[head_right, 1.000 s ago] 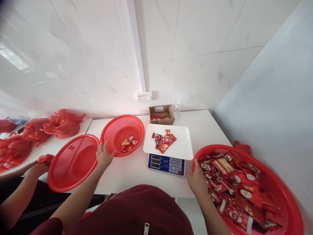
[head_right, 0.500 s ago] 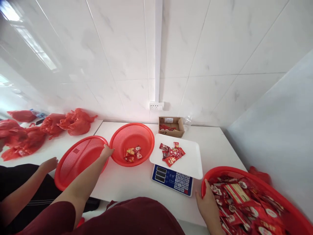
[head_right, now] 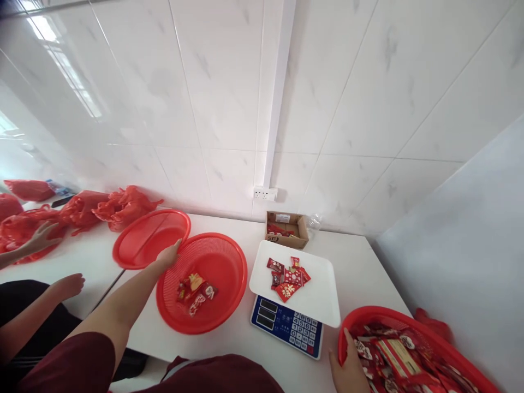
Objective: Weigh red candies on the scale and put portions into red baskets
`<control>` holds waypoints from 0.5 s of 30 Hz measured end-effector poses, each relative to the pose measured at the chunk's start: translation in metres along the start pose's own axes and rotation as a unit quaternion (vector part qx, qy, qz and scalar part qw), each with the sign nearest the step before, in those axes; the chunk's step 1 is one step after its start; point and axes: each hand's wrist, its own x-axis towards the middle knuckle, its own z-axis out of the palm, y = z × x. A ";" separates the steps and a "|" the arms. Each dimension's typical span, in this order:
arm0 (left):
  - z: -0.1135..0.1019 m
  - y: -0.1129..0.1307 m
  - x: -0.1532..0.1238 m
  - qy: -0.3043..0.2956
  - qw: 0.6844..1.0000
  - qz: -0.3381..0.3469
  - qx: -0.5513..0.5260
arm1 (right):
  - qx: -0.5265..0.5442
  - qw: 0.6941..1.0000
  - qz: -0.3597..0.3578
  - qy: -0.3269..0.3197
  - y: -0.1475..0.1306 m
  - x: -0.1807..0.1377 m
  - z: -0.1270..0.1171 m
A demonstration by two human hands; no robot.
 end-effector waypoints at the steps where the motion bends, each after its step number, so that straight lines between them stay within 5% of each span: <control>1: -0.003 -0.004 0.000 -0.002 1.000 0.016 0.005 | 0.001 1.000 0.000 0.001 0.000 0.000 0.000; 9: -0.017 -0.021 -0.010 -0.013 0.992 0.124 0.004 | 0.007 1.000 -0.003 0.014 0.006 0.003 0.003; 15: -0.006 -0.003 -0.021 -0.031 0.988 0.149 -0.022 | 0.013 1.000 -0.004 0.013 0.008 0.004 0.004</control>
